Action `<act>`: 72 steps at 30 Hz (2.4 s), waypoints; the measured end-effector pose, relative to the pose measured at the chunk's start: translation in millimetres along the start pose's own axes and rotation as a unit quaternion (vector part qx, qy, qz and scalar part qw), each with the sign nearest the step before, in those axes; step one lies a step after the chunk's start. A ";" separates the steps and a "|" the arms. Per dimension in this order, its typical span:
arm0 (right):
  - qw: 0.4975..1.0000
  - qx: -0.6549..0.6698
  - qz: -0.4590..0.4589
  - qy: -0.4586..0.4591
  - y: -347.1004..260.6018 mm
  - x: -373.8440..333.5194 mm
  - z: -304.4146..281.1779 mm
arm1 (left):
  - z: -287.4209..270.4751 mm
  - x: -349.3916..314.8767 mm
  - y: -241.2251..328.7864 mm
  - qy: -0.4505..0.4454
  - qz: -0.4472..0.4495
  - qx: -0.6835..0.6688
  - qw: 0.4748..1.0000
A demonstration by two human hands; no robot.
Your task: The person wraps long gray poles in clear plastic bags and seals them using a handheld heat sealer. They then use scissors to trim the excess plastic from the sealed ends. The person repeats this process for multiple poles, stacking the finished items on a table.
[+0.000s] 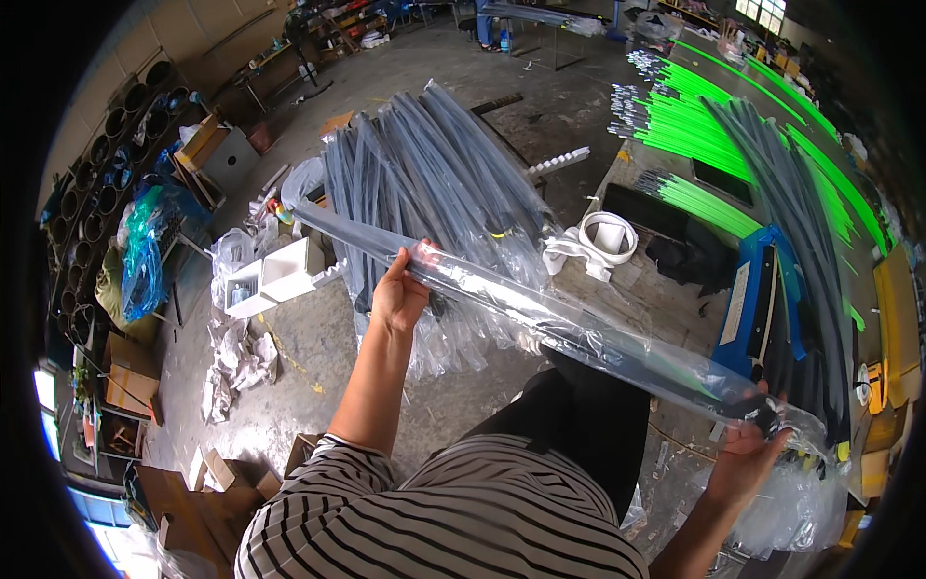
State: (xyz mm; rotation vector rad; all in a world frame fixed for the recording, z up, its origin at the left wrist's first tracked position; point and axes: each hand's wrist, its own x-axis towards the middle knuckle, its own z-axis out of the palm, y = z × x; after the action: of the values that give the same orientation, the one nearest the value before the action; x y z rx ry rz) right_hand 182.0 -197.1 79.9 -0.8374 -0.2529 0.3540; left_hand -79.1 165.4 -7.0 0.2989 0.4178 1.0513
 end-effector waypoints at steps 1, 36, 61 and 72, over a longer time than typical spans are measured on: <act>1.000 -0.027 -0.002 -0.011 -1.8 3.5 -10.2 | 4.9 -2.2 2.0 0.000 0.000 0.007 1.000; 0.957 -0.169 -0.185 0.143 -51.4 7.6 -31.9 | 14.3 -2.4 18.0 -0.093 -0.026 0.043 0.994; 0.806 -0.560 -0.142 0.125 -43.9 42.0 -26.6 | 38.0 11.1 10.9 -0.111 -0.025 0.127 0.985; 0.470 -0.843 -0.219 0.145 -52.1 126.9 -48.7 | 86.3 69.3 -51.6 -0.130 -0.086 0.177 0.972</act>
State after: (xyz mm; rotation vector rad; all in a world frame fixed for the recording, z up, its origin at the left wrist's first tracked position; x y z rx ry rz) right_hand 325.7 -211.2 98.2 -2.7210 -0.4647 -0.8013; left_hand 30.9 199.0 33.8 0.6980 0.3857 0.7516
